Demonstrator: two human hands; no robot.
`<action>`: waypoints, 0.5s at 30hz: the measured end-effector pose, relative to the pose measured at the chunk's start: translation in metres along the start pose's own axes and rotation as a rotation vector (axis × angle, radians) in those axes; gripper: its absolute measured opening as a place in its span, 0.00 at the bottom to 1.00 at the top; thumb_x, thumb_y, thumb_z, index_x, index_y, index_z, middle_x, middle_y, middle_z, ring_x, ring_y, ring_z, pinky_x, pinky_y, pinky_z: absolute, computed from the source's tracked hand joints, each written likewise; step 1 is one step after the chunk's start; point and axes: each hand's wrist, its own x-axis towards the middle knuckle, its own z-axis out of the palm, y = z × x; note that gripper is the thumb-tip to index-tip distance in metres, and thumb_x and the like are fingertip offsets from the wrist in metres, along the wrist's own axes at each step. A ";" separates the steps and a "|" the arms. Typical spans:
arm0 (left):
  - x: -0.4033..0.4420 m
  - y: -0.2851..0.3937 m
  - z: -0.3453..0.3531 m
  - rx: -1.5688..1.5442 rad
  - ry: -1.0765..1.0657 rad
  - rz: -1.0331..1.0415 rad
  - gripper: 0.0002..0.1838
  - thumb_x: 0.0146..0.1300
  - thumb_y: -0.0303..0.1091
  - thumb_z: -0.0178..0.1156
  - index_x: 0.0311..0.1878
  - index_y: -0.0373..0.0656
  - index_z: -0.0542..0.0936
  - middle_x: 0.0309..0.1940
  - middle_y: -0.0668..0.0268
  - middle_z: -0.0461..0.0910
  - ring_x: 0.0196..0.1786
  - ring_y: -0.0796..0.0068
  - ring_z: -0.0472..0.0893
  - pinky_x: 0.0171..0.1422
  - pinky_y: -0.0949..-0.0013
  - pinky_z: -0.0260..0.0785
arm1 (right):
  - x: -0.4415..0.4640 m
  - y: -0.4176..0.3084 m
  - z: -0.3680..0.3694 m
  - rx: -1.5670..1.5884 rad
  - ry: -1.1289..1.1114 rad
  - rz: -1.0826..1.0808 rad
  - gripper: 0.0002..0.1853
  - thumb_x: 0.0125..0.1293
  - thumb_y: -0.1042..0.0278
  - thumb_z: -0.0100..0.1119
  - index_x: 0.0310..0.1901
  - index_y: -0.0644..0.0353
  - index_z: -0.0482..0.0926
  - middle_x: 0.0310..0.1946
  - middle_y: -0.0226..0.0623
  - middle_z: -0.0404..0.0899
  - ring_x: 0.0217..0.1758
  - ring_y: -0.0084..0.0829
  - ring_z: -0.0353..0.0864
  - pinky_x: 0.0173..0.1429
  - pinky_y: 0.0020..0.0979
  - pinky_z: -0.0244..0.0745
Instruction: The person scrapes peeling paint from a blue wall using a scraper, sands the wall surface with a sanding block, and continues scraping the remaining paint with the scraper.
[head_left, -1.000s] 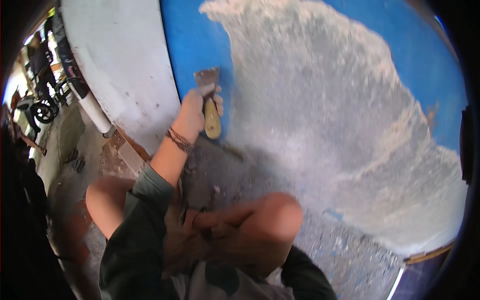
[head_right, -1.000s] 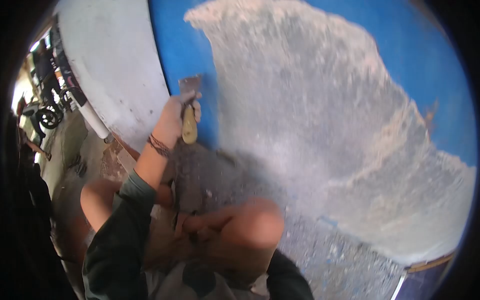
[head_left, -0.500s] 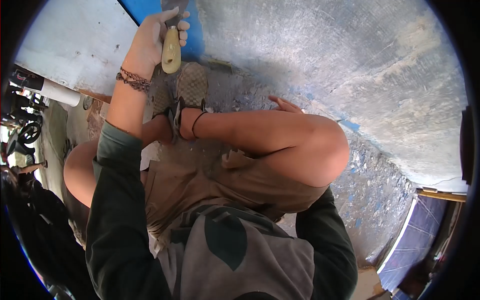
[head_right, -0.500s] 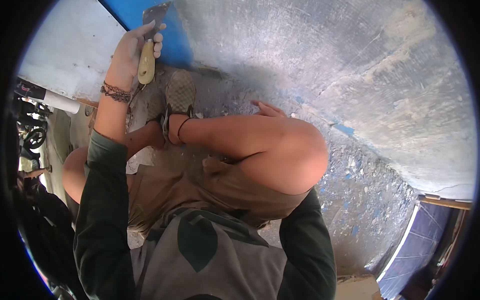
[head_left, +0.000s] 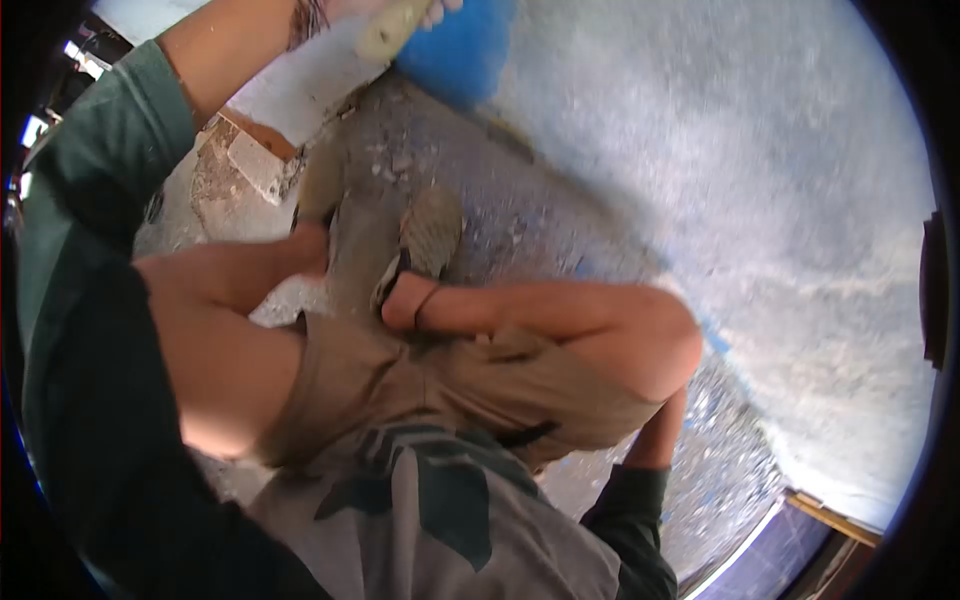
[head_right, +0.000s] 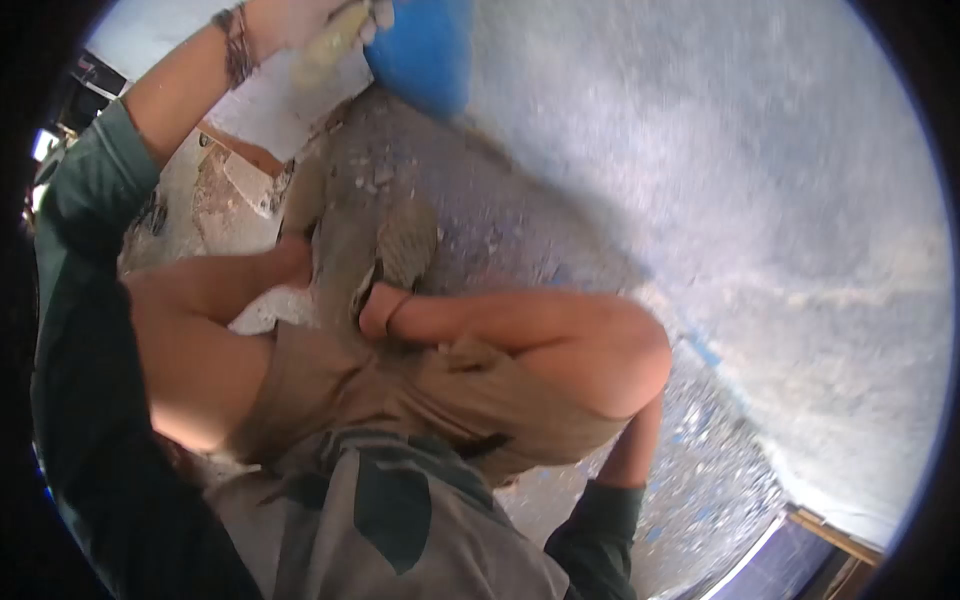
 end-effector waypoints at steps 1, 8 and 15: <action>-0.010 -0.001 -0.002 0.125 0.039 0.022 0.12 0.68 0.37 0.46 0.34 0.39 0.71 0.17 0.62 0.72 0.16 0.69 0.72 0.19 0.68 0.69 | 0.008 0.008 -0.024 -0.037 0.124 0.048 0.19 0.67 0.64 0.50 0.57 0.60 0.73 0.56 0.43 0.73 0.58 0.34 0.73 0.59 0.35 0.67; -0.033 -0.007 -0.017 -0.141 0.081 0.415 0.15 0.66 0.40 0.51 0.37 0.34 0.72 0.17 0.61 0.73 0.13 0.74 0.71 0.16 0.71 0.64 | 0.118 -0.223 -0.126 -0.286 0.568 -0.498 0.15 0.55 0.75 0.61 0.46 0.63 0.78 0.50 0.47 0.74 0.54 0.47 0.74 0.56 0.41 0.68; -0.003 0.007 -0.073 -0.242 0.158 0.700 0.16 0.67 0.42 0.51 0.36 0.35 0.74 0.16 0.65 0.72 0.11 0.79 0.67 0.16 0.75 0.60 | 0.262 -0.374 -0.202 -0.980 1.160 -0.889 0.24 0.60 0.61 0.57 0.58 0.56 0.72 0.64 0.50 0.61 0.69 0.48 0.57 0.70 0.50 0.47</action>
